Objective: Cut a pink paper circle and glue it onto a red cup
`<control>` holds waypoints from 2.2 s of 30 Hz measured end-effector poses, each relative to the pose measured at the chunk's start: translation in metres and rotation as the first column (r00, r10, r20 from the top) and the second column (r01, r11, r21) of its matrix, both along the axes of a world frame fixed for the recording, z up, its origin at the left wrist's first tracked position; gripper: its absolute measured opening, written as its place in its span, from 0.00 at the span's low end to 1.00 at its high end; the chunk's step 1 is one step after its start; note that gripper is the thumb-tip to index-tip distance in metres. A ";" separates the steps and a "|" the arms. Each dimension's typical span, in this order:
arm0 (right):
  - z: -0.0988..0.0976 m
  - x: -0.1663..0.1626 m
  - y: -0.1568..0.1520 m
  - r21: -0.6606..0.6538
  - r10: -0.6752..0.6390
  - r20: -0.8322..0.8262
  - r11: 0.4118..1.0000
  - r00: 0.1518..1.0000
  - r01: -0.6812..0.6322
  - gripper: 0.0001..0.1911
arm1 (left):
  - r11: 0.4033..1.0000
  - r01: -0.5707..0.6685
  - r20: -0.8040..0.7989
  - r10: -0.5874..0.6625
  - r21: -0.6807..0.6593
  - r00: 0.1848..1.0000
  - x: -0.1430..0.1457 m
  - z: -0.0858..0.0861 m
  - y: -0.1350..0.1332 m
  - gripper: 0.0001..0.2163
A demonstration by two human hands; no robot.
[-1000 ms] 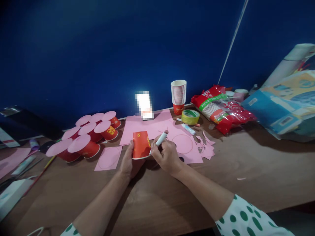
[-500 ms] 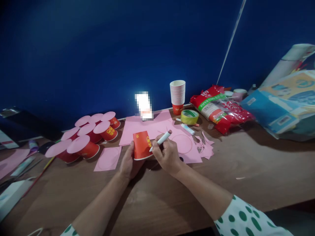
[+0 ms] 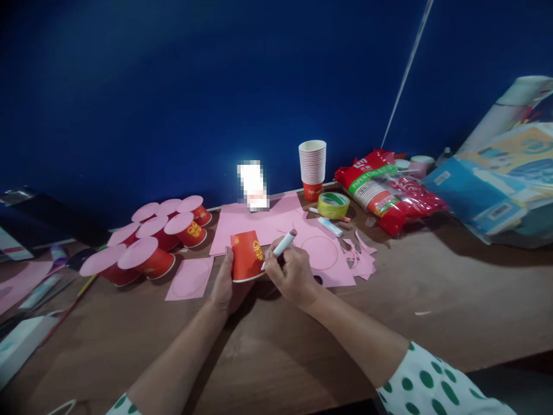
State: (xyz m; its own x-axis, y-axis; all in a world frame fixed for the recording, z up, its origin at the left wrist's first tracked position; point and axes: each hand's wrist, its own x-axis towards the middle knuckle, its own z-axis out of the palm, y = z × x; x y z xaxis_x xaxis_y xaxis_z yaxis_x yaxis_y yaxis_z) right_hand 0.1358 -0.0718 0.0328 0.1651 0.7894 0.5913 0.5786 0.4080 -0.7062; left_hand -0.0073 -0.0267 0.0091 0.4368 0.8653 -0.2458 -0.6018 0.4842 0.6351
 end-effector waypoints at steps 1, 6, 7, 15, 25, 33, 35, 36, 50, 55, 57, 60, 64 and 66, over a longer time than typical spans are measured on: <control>0.000 0.000 0.000 -0.008 0.006 0.006 1.000 1.000 -0.006 0.04 | 1.000 -0.007 0.002 0.007 -0.002 1.000 0.000 0.000 0.000 0.22; 0.001 0.000 0.000 -0.024 0.005 -0.004 1.000 1.000 -0.005 0.04 | 1.000 -0.017 0.002 0.017 -0.024 1.000 0.001 0.000 0.002 0.22; 0.001 -0.001 0.000 -0.026 0.002 -0.010 1.000 1.000 -0.002 0.04 | 0.999 -0.026 -0.001 0.026 -0.029 1.000 0.001 0.000 0.002 0.22; 0.003 -0.001 0.000 0.001 -0.004 -0.008 1.000 1.000 0.004 0.05 | 0.999 -0.040 0.010 0.040 -0.017 0.999 0.001 0.000 0.002 0.20; -0.001 0.000 0.000 0.017 -0.021 -0.033 1.000 0.999 0.021 0.04 | 1.000 -0.009 0.030 0.009 0.013 1.000 0.001 -0.002 0.001 0.20; 0.001 0.000 0.001 0.015 -0.059 -0.046 0.998 0.997 0.060 0.06 | 1.000 -0.027 0.024 0.027 0.002 0.999 0.001 -0.001 0.000 0.18; 0.001 0.000 0.001 0.016 -0.053 -0.048 0.998 0.997 0.053 0.05 | 1.000 -0.023 0.025 0.023 0.000 0.999 0.001 -0.001 0.000 0.18; 0.001 0.000 0.001 0.016 -0.049 -0.051 0.999 0.998 0.050 0.05 | 1.000 -0.024 0.025 0.024 -0.001 0.999 0.001 -0.001 0.000 0.18; -0.007 -0.001 0.007 0.056 0.044 -0.204 0.998 0.978 -0.033 0.10 | 0.991 -0.127 0.068 0.129 -0.031 0.989 -0.002 0.003 0.007 0.25; -0.013 -0.007 0.006 0.157 0.120 -0.140 0.983 0.983 -0.098 0.12 | 0.983 -0.186 0.086 0.185 -0.004 0.979 -0.001 0.005 0.007 0.20; -0.016 -0.008 0.005 0.144 0.141 -0.133 0.982 0.981 -0.121 0.12 | 0.983 -0.174 0.088 0.170 0.049 0.982 0.000 0.006 0.006 0.18; -0.019 -0.008 0.005 0.119 0.122 -0.084 0.987 0.989 -0.112 0.13 | 0.984 -0.157 0.115 0.147 0.082 0.982 0.002 0.006 0.005 0.15; -0.026 -0.010 0.007 0.068 0.097 -0.094 0.994 0.991 -0.091 0.14 | 0.986 -0.157 0.136 0.150 0.046 0.979 0.003 0.000 0.007 0.15; -0.030 -0.009 0.009 0.071 0.096 -0.134 0.994 0.986 -0.087 0.15 | 0.986 -0.166 0.154 0.162 0.009 0.975 0.001 -0.002 0.009 0.14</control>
State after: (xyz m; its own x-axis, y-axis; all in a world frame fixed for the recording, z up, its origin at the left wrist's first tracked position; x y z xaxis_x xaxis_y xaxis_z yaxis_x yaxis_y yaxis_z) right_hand 0.1270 -0.0632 0.0026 0.1771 0.7659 0.6180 0.4360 0.5019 -0.7470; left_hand -0.0063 -0.0177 0.0071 0.3192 0.9327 -0.1678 -0.7623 0.3579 0.5392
